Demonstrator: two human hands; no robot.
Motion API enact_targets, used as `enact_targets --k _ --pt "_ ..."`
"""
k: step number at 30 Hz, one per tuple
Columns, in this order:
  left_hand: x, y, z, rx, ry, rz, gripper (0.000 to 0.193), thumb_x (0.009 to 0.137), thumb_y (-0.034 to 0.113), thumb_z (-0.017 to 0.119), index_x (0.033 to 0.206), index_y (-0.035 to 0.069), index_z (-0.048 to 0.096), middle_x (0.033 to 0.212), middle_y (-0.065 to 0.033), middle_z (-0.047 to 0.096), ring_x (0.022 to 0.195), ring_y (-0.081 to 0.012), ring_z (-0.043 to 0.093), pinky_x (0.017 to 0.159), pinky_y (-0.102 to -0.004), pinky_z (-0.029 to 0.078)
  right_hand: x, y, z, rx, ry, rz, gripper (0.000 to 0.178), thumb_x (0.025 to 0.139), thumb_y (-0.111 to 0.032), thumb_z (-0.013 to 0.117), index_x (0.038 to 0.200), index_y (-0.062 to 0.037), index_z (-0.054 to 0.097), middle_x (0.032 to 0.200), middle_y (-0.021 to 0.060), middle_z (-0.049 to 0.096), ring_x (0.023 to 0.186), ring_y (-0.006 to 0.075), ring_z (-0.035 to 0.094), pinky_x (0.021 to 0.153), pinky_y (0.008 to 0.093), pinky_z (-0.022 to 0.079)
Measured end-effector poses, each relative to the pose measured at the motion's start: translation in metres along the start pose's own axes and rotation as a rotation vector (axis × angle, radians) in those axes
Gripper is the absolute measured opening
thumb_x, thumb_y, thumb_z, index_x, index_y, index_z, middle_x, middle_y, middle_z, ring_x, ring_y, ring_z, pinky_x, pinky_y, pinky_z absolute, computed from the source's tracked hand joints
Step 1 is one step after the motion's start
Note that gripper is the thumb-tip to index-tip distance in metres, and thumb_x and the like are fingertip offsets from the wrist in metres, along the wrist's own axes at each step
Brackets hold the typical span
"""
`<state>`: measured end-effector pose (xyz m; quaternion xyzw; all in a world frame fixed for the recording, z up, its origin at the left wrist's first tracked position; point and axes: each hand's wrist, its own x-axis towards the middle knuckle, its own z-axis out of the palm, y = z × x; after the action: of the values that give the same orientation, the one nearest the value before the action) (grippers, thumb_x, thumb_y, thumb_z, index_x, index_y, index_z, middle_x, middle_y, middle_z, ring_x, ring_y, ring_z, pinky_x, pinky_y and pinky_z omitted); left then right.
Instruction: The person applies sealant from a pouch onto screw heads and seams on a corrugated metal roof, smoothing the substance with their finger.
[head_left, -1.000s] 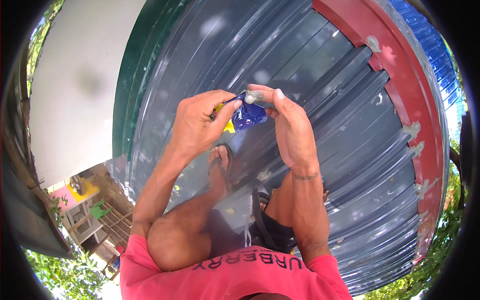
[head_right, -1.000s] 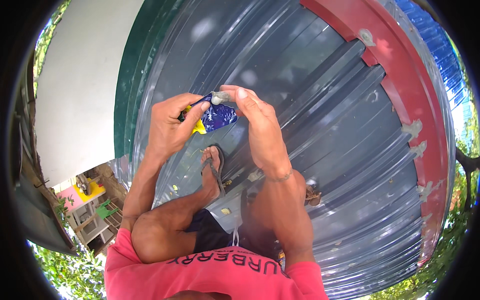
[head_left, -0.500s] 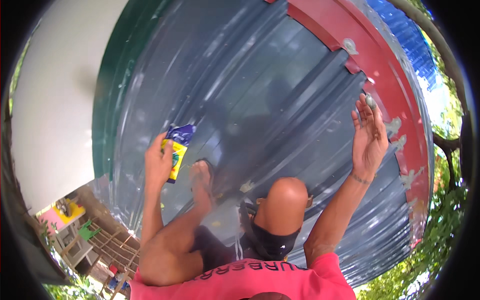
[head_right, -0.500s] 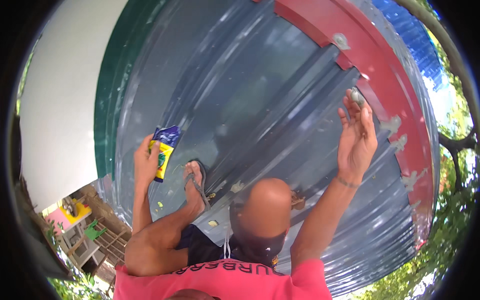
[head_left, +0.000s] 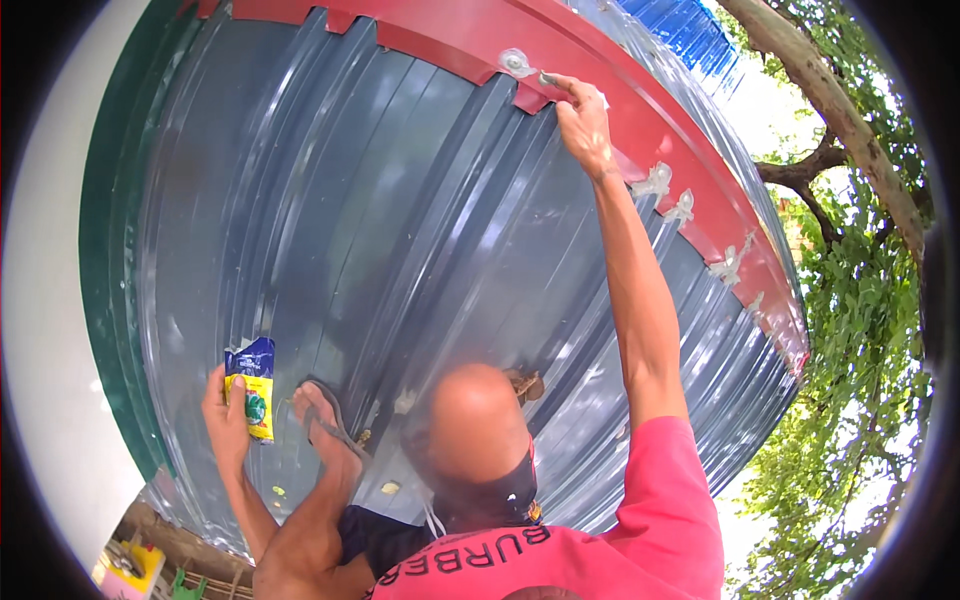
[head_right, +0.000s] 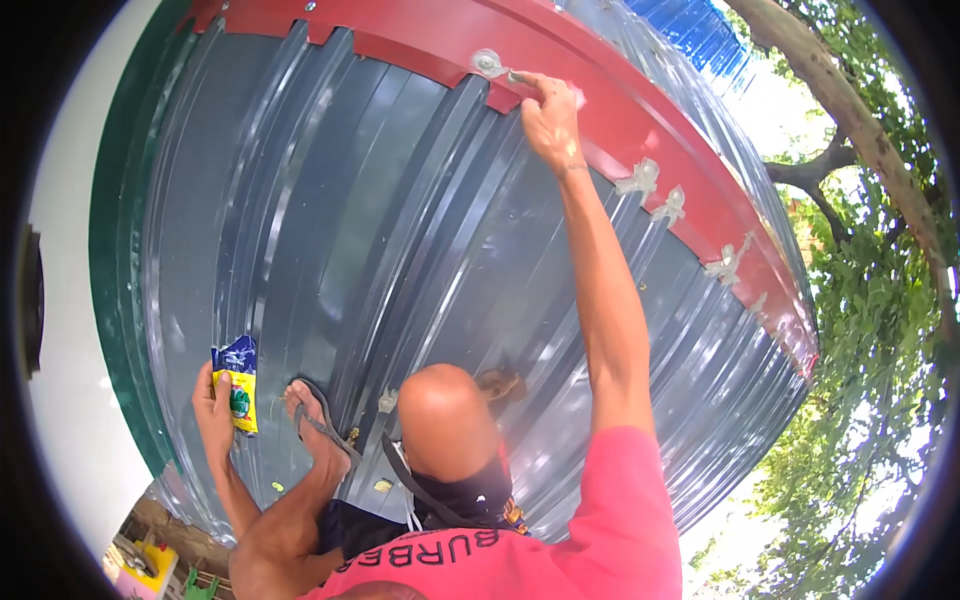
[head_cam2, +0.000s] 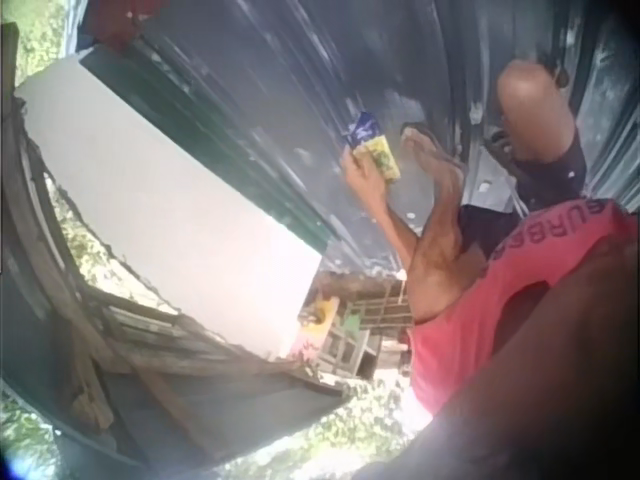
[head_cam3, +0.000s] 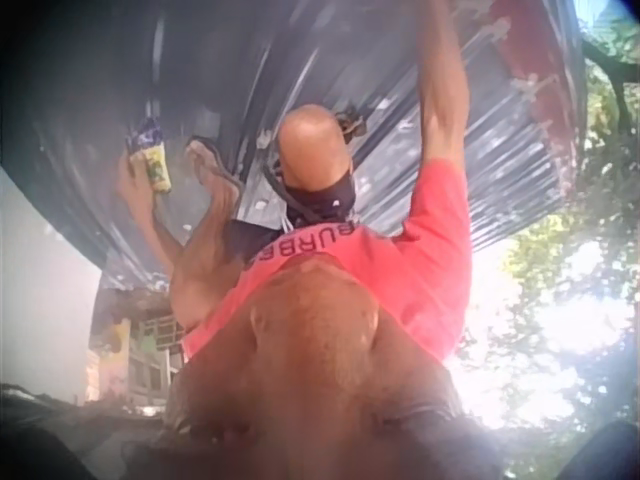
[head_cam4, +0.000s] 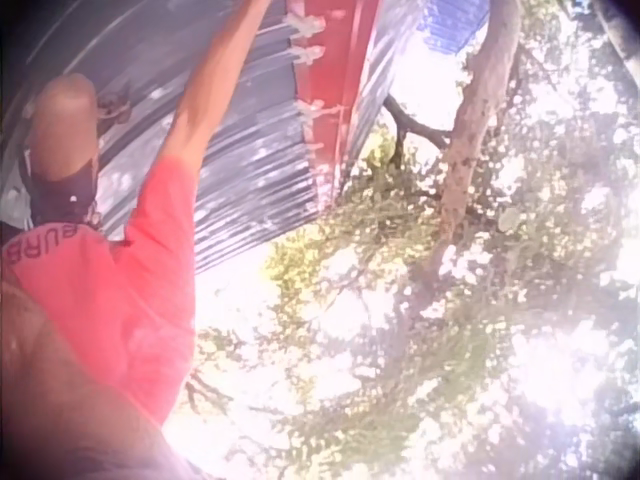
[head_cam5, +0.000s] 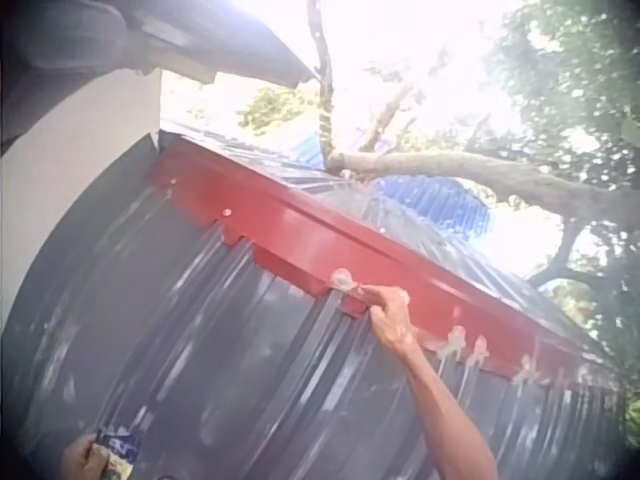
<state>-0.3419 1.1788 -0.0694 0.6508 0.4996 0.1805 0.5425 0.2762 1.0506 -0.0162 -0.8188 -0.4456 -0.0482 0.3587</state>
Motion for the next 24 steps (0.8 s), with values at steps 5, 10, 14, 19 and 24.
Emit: enact_targets --k 5,10,14,19,24 --pt "-0.007 -0.001 -0.003 -0.055 0.019 -0.037 0.026 0.104 0.015 0.056 0.122 -0.002 0.062 0.101 -0.0029 0.064 0.088 -0.0080 0.056 0.080 -0.0266 0.048 0.022 0.004 0.010 -0.144 0.019 -0.026 0.048 0.080 -0.004 0.050 0.123 -0.0102 0.072 0.110 0.0145 0.066 0.100 0.0260 0.062 0.094 0.0358 0.050" --pt "-0.011 -0.016 -0.015 -0.081 0.048 -0.065 0.028 0.104 0.017 0.057 0.124 -0.002 0.061 0.103 -0.0026 0.065 0.091 -0.0077 0.056 0.081 -0.0259 0.047 0.011 0.005 0.013 -0.182 -0.031 -0.086 0.046 0.081 -0.002 0.051 0.120 -0.0123 0.073 0.112 0.0138 0.064 0.108 0.0292 0.057 0.099 0.0382 0.047" --pt "-0.010 -0.023 -0.019 -0.108 0.023 -0.079 0.030 0.105 0.018 0.057 0.126 -0.002 0.061 0.106 -0.0031 0.065 0.093 -0.0077 0.056 0.083 -0.0256 0.047 -0.005 -0.001 0.018 -0.209 -0.086 -0.130 0.046 0.080 -0.001 0.053 0.118 -0.0154 0.074 0.119 0.0134 0.062 0.119 0.0338 0.050 0.106 0.0447 0.040" --pt "-0.009 -0.026 -0.021 -0.121 0.037 -0.080 0.029 0.105 0.018 0.057 0.126 -0.002 0.061 0.106 -0.0034 0.065 0.093 -0.0077 0.056 0.083 -0.0255 0.047 -0.008 0.000 0.027 -0.224 -0.049 -0.190 0.046 0.081 0.000 0.054 0.121 -0.0167 0.073 0.121 0.0120 0.061 0.120 0.0341 0.049 0.106 0.0463 0.039" --pt "-0.011 -0.025 -0.024 -0.126 0.033 -0.072 0.028 0.105 0.017 0.056 0.125 -0.002 0.061 0.106 -0.0035 0.065 0.092 -0.0073 0.057 0.082 -0.0250 0.047 -0.016 0.000 0.036 -0.320 0.047 -0.239 0.049 0.082 -0.003 0.058 0.128 -0.0152 0.069 0.124 0.0127 0.058 0.121 0.0336 0.048 0.105 0.0468 0.039"
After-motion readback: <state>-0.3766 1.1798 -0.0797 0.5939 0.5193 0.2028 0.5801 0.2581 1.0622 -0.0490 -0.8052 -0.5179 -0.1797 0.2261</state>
